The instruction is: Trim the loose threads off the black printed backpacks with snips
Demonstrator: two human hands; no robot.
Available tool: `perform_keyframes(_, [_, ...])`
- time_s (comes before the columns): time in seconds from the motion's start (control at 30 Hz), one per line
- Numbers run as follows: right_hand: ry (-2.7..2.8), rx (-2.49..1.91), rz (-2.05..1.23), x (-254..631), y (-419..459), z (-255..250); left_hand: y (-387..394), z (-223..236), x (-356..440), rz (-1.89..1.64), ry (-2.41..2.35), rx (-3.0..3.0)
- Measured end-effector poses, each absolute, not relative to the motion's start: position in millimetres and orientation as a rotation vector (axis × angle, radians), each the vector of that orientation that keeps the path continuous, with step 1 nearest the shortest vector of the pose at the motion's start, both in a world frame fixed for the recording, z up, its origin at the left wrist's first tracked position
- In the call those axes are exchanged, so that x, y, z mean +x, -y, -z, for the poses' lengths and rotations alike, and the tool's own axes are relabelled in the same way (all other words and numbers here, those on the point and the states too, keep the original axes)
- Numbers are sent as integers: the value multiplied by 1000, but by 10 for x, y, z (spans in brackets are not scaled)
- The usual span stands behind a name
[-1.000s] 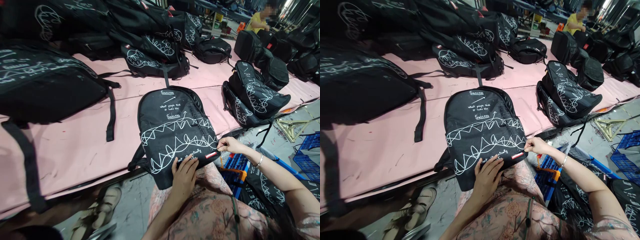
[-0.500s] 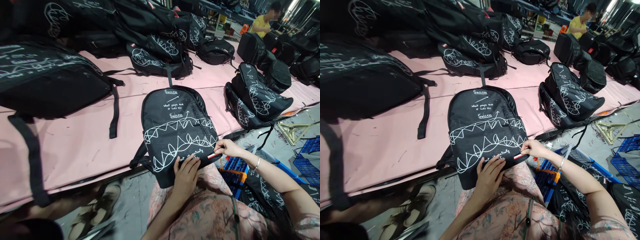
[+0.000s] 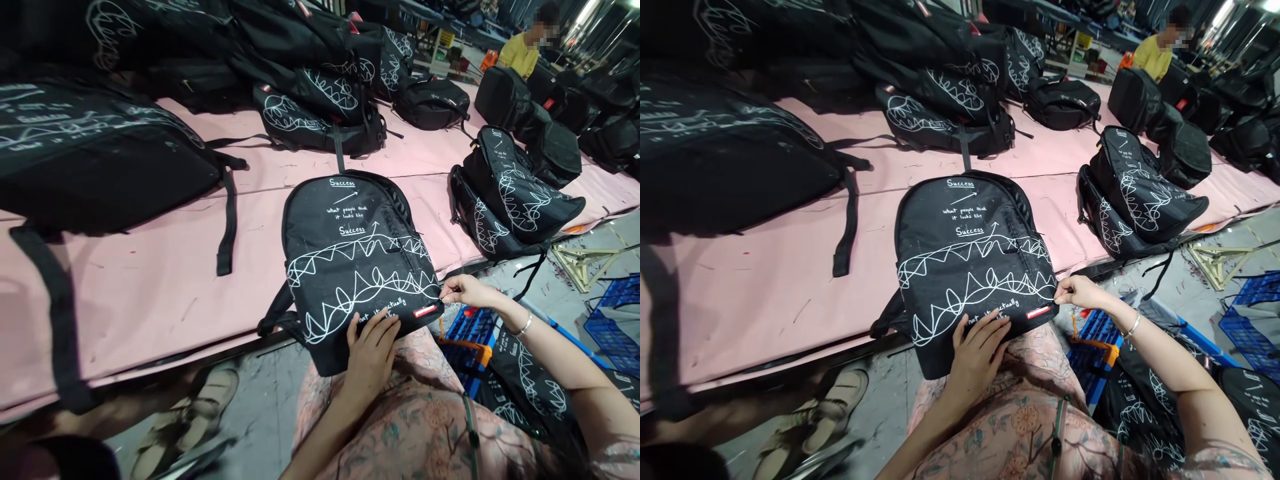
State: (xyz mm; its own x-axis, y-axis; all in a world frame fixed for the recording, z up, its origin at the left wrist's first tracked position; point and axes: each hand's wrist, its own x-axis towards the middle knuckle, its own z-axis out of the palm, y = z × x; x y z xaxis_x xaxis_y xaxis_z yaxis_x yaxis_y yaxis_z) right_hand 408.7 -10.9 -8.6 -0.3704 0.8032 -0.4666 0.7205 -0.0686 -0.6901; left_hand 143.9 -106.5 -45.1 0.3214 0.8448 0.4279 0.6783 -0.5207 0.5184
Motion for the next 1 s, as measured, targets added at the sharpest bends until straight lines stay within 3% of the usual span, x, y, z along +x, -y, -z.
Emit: perform_keyframes(1.0, [2110,-1648,-1431,3890,135,120,1068,488,1448,-1022,-1392,2328])
